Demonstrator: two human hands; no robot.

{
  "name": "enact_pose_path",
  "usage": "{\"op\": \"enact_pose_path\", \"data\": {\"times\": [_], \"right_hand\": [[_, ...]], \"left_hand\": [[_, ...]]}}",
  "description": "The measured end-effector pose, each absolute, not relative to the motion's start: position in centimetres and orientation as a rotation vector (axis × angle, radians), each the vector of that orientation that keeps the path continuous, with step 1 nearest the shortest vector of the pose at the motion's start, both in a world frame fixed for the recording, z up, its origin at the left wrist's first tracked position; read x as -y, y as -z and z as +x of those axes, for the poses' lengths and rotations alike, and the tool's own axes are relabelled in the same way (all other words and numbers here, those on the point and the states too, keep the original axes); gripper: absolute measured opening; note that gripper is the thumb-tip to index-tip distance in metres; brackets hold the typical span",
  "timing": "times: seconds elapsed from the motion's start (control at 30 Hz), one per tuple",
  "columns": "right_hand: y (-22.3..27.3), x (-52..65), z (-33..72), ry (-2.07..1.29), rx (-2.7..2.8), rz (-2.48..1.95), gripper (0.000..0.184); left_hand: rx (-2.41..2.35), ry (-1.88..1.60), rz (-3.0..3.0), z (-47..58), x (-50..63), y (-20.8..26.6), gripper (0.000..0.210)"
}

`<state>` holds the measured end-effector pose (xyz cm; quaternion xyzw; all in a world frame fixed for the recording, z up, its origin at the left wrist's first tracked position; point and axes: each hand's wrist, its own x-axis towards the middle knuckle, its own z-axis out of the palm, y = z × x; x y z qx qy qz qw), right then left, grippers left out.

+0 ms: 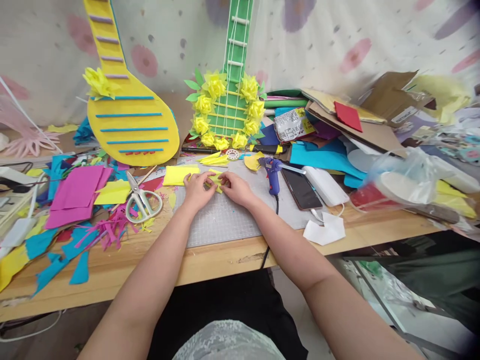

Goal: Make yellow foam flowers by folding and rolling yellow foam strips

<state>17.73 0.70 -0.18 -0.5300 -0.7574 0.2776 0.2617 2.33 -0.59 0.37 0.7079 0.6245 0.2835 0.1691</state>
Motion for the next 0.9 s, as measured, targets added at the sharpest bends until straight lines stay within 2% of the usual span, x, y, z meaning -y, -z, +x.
{"op": "enact_pose_path", "data": {"times": [0.6, 0.9], "right_hand": [[1.1, 0.5, 16.9, -0.536, 2.107, -1.442, 0.025], [1.1, 0.6, 16.9, -0.55, 2.108, -1.459, 0.028]], "left_hand": [[-1.811, -0.781, 2.085, 2.7, 0.6, 0.3, 0.031], [-1.83, -0.816, 2.044, 2.5, 0.7, 0.2, 0.031]]}}
